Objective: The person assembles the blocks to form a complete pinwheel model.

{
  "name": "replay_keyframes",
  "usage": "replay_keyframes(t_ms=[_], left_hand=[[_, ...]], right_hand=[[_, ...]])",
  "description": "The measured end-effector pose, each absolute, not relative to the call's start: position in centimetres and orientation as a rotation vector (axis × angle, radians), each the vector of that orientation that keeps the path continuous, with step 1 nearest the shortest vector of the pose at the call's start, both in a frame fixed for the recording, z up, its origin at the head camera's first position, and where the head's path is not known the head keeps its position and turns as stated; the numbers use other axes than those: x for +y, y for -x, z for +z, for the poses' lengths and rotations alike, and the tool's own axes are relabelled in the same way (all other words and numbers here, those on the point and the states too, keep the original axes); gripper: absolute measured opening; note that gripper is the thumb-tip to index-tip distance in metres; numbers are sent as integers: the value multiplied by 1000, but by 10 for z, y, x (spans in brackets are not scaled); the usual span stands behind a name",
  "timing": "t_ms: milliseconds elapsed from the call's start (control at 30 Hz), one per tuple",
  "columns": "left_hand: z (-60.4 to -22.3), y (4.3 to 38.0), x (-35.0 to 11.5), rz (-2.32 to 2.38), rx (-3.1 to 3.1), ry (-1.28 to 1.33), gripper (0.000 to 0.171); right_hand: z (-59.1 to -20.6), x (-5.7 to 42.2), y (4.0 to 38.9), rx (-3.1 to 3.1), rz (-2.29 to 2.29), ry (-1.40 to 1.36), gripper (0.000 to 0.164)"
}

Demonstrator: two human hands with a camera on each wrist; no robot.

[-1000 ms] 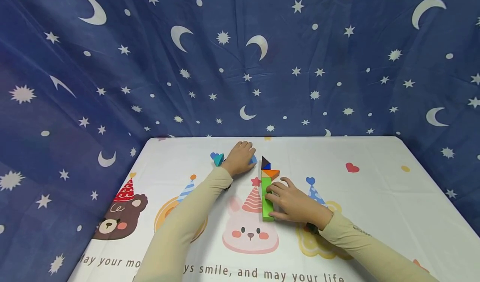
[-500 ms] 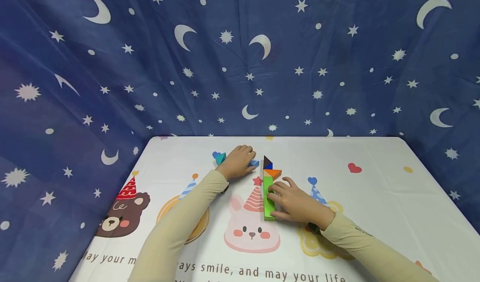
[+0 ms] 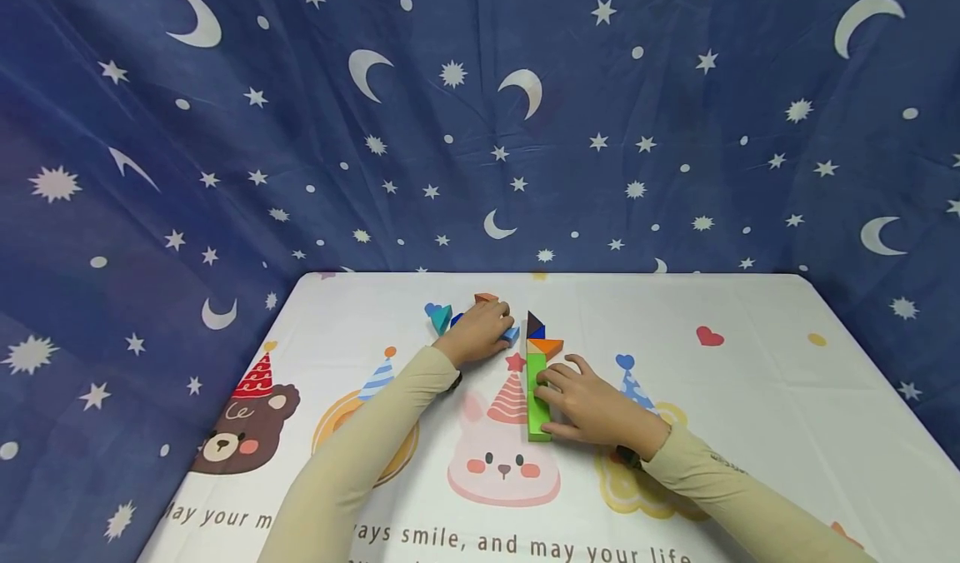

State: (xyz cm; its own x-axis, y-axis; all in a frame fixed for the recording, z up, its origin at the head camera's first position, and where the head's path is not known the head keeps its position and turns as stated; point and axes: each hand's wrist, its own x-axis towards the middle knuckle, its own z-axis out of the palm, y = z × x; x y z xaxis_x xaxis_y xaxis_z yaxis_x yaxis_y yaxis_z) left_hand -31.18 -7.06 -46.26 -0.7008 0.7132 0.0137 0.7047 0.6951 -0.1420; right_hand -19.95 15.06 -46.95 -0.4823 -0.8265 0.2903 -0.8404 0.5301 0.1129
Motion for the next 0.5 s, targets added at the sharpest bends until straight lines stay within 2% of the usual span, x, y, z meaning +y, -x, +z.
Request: replay_keyframes(t_ms=[500], left_hand=[[-465, 305, -56, 213, -2890, 1129, 34]], right_hand=[[-467, 150, 199, -2459, 49, -1391, 43]])
